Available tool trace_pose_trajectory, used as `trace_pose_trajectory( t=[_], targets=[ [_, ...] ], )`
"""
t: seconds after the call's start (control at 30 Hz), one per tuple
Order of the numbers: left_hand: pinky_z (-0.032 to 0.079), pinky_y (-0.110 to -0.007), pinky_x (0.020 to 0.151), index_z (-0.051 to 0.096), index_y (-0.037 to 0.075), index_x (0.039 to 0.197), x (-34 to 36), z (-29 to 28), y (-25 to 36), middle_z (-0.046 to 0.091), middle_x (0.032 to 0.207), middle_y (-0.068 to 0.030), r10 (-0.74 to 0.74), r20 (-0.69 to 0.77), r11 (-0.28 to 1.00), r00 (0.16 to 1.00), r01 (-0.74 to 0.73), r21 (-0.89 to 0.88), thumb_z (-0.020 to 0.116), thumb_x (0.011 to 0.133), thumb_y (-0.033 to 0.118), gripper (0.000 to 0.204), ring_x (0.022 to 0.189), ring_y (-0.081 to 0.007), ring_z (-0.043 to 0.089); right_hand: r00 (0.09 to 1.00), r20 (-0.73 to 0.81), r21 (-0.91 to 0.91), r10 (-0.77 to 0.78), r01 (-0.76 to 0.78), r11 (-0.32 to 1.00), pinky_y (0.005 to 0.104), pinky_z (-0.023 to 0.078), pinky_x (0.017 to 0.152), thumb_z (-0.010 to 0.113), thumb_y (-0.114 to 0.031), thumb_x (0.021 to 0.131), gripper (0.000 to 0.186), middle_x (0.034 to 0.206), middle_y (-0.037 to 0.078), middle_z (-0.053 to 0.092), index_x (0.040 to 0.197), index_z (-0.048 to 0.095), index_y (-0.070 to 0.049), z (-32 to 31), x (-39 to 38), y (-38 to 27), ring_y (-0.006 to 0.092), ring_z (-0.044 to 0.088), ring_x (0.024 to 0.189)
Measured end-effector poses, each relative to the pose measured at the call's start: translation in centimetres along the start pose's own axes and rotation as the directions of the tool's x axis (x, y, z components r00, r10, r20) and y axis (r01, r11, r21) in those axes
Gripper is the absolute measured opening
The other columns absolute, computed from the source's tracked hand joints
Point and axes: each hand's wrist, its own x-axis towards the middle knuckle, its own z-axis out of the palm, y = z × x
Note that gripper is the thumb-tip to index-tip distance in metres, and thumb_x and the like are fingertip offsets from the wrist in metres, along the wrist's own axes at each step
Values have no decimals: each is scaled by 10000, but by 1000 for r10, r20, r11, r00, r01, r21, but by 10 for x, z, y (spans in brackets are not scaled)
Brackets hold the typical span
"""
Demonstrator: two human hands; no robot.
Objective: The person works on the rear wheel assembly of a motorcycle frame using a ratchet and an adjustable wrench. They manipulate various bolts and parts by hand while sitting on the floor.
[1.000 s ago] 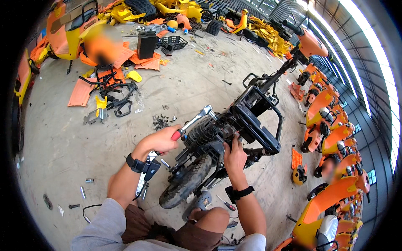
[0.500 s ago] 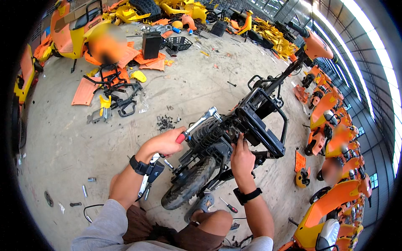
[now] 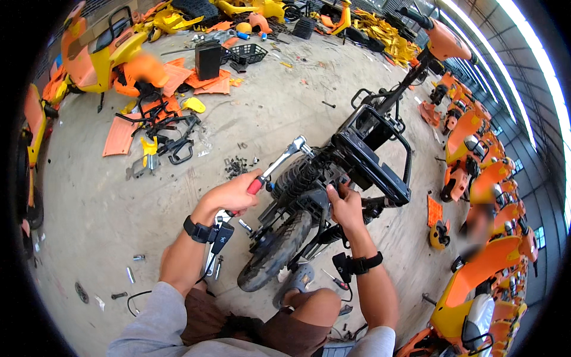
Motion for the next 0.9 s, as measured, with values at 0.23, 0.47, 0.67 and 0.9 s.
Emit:
trace_pose_trajectory(
  t=[0.23, 0.47, 0.67, 0.9],
  targets=[
    [377, -305, 364, 427, 17, 1054, -3, 2, 12, 455, 633, -47, -9, -19, 1000, 1000, 10, 23, 526, 756, -14, 315, 412, -147, 478, 834, -224, -465, -504, 363, 807, 438, 469, 618, 639, -262, 882, 371, 743, 214, 636, 1086, 587, 44, 19, 1, 25, 383, 632, 691],
    [391, -310, 393, 424, 7, 1084, 0, 4, 6, 468, 638, -55, -22, -43, 999, 999, 24, 39, 550, 752, 1, 356, 431, -157, 491, 768, -184, -763, -614, 282, 581, 446, 516, 607, 580, -270, 918, 447, 1056, 296, 603, 1260, 522, 12, 14, 1, 26, 434, 628, 778],
    [403, -314, 402, 405, -5, 1192, -3, 9, 9, 481, 659, -60, -32, -65, 998, 997, 36, 54, 555, 753, 5, 464, 448, -159, 511, 856, -192, -549, -480, 312, 776, 419, 476, 601, 570, -299, 933, 368, 725, 212, 600, 1079, 583, 38, 19, 5, 23, 337, 613, 657],
    [396, -309, 392, 404, -18, 1202, -3, 5, 9, 483, 669, -55, -30, -54, 999, 998, 32, 33, 535, 744, -10, 476, 436, -154, 500, 973, 155, 305, 169, -210, 929, 210, 253, 411, 547, -425, 953, 363, 673, -36, 414, 792, 498, -104, 13, -1, -6, 42, 349, 501]
  ],
)
